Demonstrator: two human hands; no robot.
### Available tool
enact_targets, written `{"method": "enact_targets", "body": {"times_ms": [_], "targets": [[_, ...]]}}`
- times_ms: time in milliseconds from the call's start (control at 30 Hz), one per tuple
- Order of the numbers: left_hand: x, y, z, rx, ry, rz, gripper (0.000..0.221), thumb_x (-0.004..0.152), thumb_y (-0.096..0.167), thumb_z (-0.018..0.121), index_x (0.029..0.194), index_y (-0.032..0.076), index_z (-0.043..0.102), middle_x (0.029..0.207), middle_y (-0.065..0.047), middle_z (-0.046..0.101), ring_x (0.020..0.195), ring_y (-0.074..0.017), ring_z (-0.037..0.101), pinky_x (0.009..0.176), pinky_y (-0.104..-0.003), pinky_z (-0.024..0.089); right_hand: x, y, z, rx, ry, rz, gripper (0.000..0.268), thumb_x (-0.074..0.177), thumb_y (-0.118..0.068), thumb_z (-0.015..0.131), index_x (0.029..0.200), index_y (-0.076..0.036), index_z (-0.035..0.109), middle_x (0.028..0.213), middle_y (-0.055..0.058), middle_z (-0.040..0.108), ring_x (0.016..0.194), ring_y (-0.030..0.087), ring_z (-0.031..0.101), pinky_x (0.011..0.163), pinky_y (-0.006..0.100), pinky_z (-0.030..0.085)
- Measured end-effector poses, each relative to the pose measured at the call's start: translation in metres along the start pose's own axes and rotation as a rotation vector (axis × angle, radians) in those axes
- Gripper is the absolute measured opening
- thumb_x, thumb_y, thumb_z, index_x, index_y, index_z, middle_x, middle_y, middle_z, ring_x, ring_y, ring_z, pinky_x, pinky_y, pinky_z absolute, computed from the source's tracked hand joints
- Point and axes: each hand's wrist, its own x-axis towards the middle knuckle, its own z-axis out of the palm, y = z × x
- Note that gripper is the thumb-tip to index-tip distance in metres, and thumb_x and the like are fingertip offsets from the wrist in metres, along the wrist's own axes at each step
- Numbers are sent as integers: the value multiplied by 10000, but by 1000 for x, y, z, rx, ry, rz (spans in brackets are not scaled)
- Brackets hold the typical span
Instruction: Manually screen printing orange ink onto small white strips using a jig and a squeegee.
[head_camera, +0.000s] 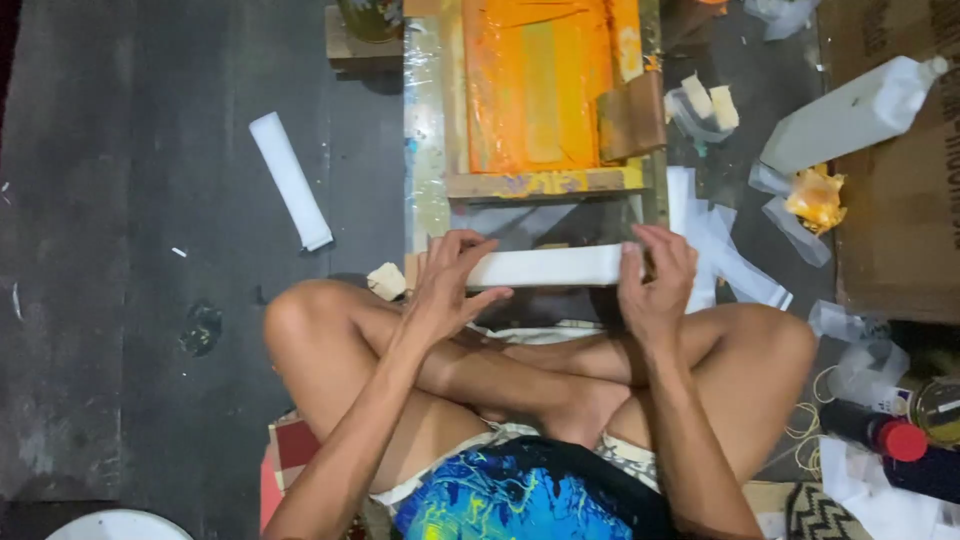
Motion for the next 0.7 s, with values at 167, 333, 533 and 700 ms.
{"method": "enact_targets", "body": {"times_ms": [167, 333, 533, 700], "targets": [[-3, -4, 11, 71, 5, -12, 552, 845, 410, 823, 1306, 141, 685, 1234, -62, 579, 1213, -305, 508, 979, -432, 395, -20, 15, 18, -28, -4, 147, 243, 1023, -238, 690, 1257, -179, 717, 1169, 7, 664, 1157, 280, 595, 983, 456, 401], [-2, 12, 7, 86, 35, -37, 503, 866, 360, 823, 1303, 148, 694, 1223, -53, 604, 1204, -284, 525, 978, -415, 401, -26, 27, 27, -63, 19, 170, 266, 1032, -267, 675, 1294, -224, 686, 1163, -39, 652, 1164, 250, 570, 984, 447, 369], [-5, 34, 0, 130, 98, -17, 444, 850, 296, 838, 1255, 186, 692, 1146, -36, 535, 1099, -281, 510, 911, -415, 408, -26, 28, 28, -51, 21, 193, 258, 1023, -262, 690, 1277, -218, 693, 1139, -30, 646, 1159, 254, 562, 967, 447, 350], [-6, 17, 9, 195, 59, -1, 164, 967, 371, 693, 1097, 271, 689, 917, 62, 612, 932, -189, 585, 786, -363, 351, -24, 24, 25, -59, 21, 181, 279, 1012, -223, 701, 1291, -219, 686, 1158, -31, 640, 1176, 262, 556, 970, 463, 367]]}}
